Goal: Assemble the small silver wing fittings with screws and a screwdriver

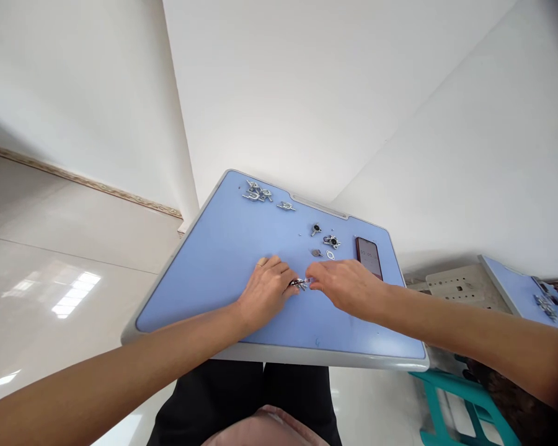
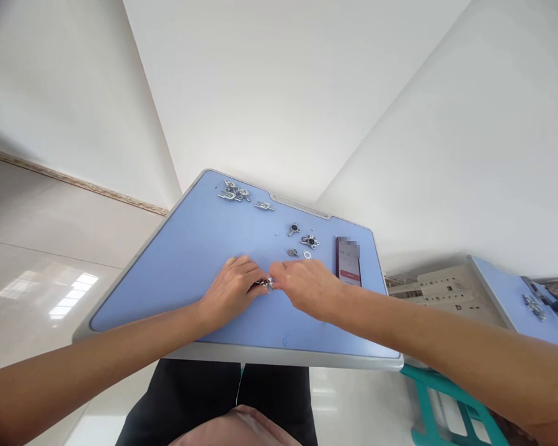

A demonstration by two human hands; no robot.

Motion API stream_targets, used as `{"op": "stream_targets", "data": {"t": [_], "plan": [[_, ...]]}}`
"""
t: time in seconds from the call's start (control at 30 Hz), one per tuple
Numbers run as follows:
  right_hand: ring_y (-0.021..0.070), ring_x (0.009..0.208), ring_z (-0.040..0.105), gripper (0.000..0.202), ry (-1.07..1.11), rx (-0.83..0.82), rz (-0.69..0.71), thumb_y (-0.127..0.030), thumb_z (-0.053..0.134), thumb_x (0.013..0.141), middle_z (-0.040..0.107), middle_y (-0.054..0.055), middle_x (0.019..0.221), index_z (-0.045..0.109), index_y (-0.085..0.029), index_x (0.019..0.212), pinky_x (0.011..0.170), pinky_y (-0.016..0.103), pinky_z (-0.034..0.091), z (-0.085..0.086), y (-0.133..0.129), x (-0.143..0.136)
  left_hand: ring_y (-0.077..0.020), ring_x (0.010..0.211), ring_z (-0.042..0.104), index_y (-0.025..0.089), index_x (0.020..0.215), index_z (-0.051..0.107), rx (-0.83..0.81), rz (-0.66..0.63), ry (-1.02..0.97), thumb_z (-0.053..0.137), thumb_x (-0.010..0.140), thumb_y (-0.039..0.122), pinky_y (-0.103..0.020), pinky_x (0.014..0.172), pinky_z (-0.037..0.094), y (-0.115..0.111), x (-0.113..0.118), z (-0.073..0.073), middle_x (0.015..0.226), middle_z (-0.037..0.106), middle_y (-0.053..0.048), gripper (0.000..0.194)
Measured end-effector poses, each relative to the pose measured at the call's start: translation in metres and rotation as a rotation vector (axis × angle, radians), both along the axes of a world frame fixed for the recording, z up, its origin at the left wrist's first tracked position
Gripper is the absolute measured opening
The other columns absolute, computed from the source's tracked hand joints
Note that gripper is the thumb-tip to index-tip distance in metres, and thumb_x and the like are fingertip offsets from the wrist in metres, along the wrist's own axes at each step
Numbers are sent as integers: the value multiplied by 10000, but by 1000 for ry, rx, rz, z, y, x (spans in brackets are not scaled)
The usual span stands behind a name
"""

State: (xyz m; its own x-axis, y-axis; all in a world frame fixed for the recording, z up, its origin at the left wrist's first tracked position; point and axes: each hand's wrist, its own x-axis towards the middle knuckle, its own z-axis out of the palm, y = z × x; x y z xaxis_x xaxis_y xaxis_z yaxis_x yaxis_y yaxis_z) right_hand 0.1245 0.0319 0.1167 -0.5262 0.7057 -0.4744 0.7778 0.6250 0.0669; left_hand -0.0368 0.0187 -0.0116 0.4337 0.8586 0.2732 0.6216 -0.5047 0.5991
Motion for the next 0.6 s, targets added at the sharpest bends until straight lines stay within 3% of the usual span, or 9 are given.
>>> {"op": "stream_targets", "data": {"t": [0.07, 0.13, 0.27, 0.37, 0.47, 0.6], "plan": [[174, 682, 621, 175, -106, 107, 141, -280, 477, 996, 700, 69, 794, 620, -181, 975, 494, 265, 229, -4, -3, -4, -221, 831, 538, 192, 810, 687, 16, 7, 1, 639, 905, 238, -357, 745, 360, -1, 1, -1, 755, 665, -33, 116], [180, 621, 610, 325, -171, 145, 159, -354, 398, 1024, 688, 78, 713, 646, -170, 923, 493, 272, 219, -7, -7, -11, -219, 826, 542, 189, 796, 684, 38, 15, 7, 605, 924, 230, -353, 737, 362, -1, 1, -1, 745, 659, -36, 156], [184, 575, 605, 409, -188, 202, 5, -369, 358, 1029, 662, 86, 622, 674, -156, 881, 532, 274, 275, -8, -9, -24, -218, 833, 552, 191, 758, 670, 42, 11, 23, 610, 915, 247, -356, 748, 373, 1, -2, -2, 748, 659, -35, 178], [211, 682, 648, 428, -165, 232, -123, -410, 362, 1021, 689, 113, 691, 689, -165, 894, 593, 278, 340, -7, -5, -26, -226, 870, 555, 213, 893, 694, 5, -53, 26, 673, 854, 242, -371, 788, 390, 4, -9, -2, 835, 686, -30, 52], [244, 797, 664, 467, -133, 220, -247, -442, 339, 1016, 705, 130, 769, 702, -177, 888, 651, 300, 388, -7, -1, -24, -234, 927, 560, 220, 1079, 679, -16, -108, 20, 634, 836, 145, -383, 821, 405, 6, -14, -3, 983, 706, -44, 259], [261, 840, 648, 452, -19, 177, -411, -417, 370, 991, 691, 119, 786, 697, -178, 790, 701, 334, 417, -9, 4, -22, -235, 918, 580, 220, 1069, 699, 5, -56, 28, 497, 874, 89, -384, 823, 411, 8, -15, -3, 939, 715, -48, 311]]}}
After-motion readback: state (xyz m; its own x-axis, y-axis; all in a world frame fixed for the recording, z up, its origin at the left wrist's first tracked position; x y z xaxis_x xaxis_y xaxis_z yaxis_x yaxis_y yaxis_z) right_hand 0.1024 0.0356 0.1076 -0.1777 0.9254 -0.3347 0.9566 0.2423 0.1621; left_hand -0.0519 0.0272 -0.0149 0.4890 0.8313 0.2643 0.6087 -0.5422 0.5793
